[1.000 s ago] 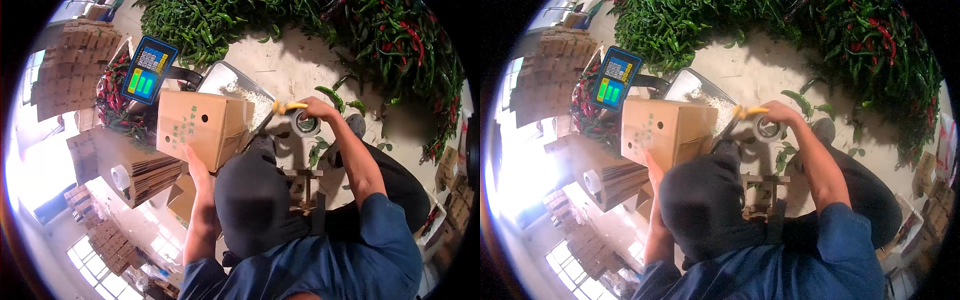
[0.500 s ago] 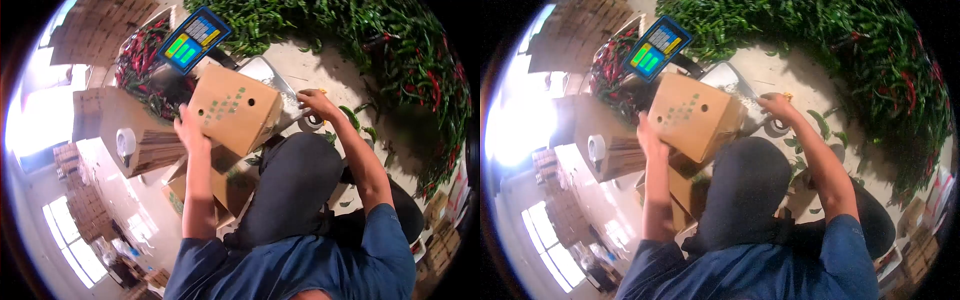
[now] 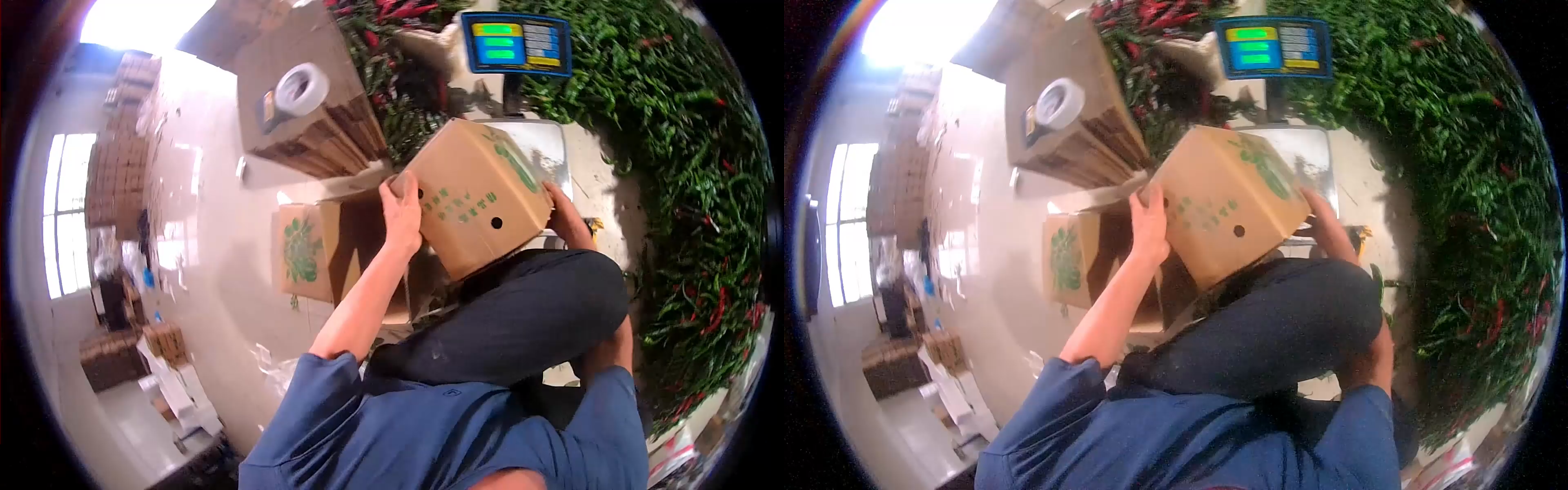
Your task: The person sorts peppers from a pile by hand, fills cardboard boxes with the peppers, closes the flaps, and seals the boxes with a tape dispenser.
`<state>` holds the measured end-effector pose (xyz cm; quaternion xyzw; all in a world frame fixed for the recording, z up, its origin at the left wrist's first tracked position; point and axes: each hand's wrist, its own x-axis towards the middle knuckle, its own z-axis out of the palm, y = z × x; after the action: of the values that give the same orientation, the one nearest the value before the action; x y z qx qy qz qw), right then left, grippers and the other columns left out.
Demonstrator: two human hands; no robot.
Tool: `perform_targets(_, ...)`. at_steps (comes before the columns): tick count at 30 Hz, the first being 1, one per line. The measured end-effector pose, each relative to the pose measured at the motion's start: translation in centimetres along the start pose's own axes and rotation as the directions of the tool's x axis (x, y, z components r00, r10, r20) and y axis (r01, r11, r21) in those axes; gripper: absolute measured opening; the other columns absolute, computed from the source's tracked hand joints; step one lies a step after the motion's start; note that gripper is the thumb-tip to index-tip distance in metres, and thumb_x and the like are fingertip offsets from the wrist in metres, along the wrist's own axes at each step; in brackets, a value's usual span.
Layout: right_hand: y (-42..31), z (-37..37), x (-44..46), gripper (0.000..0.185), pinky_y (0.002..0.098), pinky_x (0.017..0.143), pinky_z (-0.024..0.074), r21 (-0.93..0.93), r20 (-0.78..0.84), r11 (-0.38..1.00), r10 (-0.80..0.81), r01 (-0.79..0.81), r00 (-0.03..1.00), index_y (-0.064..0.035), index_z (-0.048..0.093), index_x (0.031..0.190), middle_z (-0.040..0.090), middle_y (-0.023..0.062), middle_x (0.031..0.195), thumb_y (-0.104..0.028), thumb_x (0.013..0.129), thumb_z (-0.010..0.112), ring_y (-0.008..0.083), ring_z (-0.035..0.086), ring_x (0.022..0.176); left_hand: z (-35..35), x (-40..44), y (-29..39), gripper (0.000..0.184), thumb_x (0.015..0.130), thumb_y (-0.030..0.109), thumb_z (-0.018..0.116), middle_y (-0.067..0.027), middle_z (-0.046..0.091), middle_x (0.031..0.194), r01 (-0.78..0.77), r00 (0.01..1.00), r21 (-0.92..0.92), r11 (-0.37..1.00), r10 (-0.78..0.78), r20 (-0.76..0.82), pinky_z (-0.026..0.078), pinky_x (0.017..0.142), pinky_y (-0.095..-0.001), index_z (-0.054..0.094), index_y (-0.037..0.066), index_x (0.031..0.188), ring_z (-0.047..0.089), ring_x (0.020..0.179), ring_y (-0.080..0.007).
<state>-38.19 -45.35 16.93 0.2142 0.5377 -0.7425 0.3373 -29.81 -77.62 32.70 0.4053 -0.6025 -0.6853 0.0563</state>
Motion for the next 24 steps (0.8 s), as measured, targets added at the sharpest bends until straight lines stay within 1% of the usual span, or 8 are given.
perform_targets(5,-10.6,3.9,-6.4,0.057,0.0474,0.082,0.0572,-0.361,-0.022,0.93,-0.083,0.07,0.996,-0.0078,0.062,0.126,0.064,0.0087,0.121,-0.054,0.092,0.059,0.022,0.063,0.105,-4.0,-0.6,2.0,0.062,0.098,0.055,0.059,-0.0084,0.05,0.127,0.075,0.996,-0.256,0.964,-0.061,0.062,0.044,0.098,-0.0418,0.042,0.008,0.135,0.048,0.115,-0.0203)
perform_targets(7,-17.4,11.8,-12.7,0.055,0.0429,0.083,0.058,-0.479,0.026,0.868,-0.136,0.132,0.99,-0.008,0.061,0.126,0.064,0.0091,0.119,-0.051,0.093,0.06,0.0203,0.063,0.107,-6.6,-0.7,3.8,0.057,0.101,0.052,0.056,-0.0083,0.051,0.127,0.041,0.99,-0.442,0.896,0.023,0.138,0.042,0.102,-0.0414,0.044,0.007,0.133,0.048,0.116,-0.0199)
perform_targets(8,-19.7,14.3,-14.4,0.056,0.045,0.085,0.058,-0.517,0.086,0.835,-0.17,0.19,0.982,-0.0057,0.058,0.129,0.06,0.012,0.125,-0.048,0.093,0.061,0.0241,0.06,0.114,-8.1,-0.5,4.8,0.065,0.102,0.056,0.047,-0.011,0.052,0.135,-0.017,0.975,-0.554,0.832,0.135,0.174,0.044,0.107,-0.0484,0.04,0.007,0.144,0.051,0.122,-0.0297)
perform_targets(10,-22.5,20.0,-17.7,0.054,0.0434,0.087,0.0576,-0.572,0.226,0.741,-0.272,0.353,0.935,-0.0039,0.055,0.133,0.061,0.0122,0.123,-0.042,0.095,0.061,0.0239,0.06,0.113,-13.5,-0.6,7.6,0.058,0.1,0.049,0.056,-0.0076,0.054,0.134,0.083,0.882,-0.717,0.692,0.283,0.376,0.051,0.1,-0.0474,0.044,0.01,0.142,0.054,0.123,-0.0244)
perform_targets(13,-21.2,30.2,-21.0,0.047,0.0376,0.087,0.057,-0.542,0.457,0.594,-0.386,0.594,0.802,-0.0023,0.054,0.133,0.066,0.0102,0.116,-0.031,0.097,0.06,0.0198,0.066,0.101,-23.2,-0.4,11.0,0.058,0.099,0.048,0.058,-0.0076,0.055,0.133,-0.105,0.911,-0.768,0.632,0.371,0.181,0.051,0.1,-0.0473,0.044,0.011,0.142,0.055,0.122,-0.0246)
perform_targets(15,-18.7,36.3,-21.0,0.049,0.0357,0.087,0.0565,-0.571,0.659,0.237,-0.438,0.786,0.611,0.0005,0.054,0.133,0.066,0.0126,0.117,-0.028,0.094,0.064,0.0199,0.066,0.1,-29.6,-0.5,11.6,0.059,0.099,0.048,0.059,-0.0076,0.055,0.133,-0.218,0.937,-0.732,0.645,0.348,0.028,0.051,0.1,-0.0472,0.044,0.011,0.142,0.055,0.122,-0.0248)
perform_targets(17,-15.3,42.6,-21.0,0.05,0.037,0.088,0.0559,-0.439,0.762,0.167,-0.452,0.883,0.464,0.0034,0.054,0.131,0.066,0.0182,0.117,-0.027,0.094,0.066,0.0276,0.068,0.102,-34.5,-1.1,10.3,0.059,0.098,0.047,0.06,-0.0076,0.055,0.133,-0.277,0.954,-0.671,0.687,0.279,-0.108,0.051,0.101,-0.0472,0.044,0.011,0.142,0.055,0.122,-0.0249)
perform_targets(24,-3.9,54.2,-16.5,0.08,0.0418,0.115,0.0356,-0.413,0.845,0.113,-0.323,0.904,0.426,0.0143,0.03,0.147,0.041,0.0345,0.146,-0.032,0.093,0.067,0.0428,0.042,0.138,-40.1,-1.4,0.1,0.061,0.096,0.045,0.063,-0.0075,0.056,0.132,-0.131,0.957,-0.552,0.824,-0.04,-0.287,0.051,0.101,-0.0469,0.043,0.011,0.143,0.055,0.122,-0.0255)
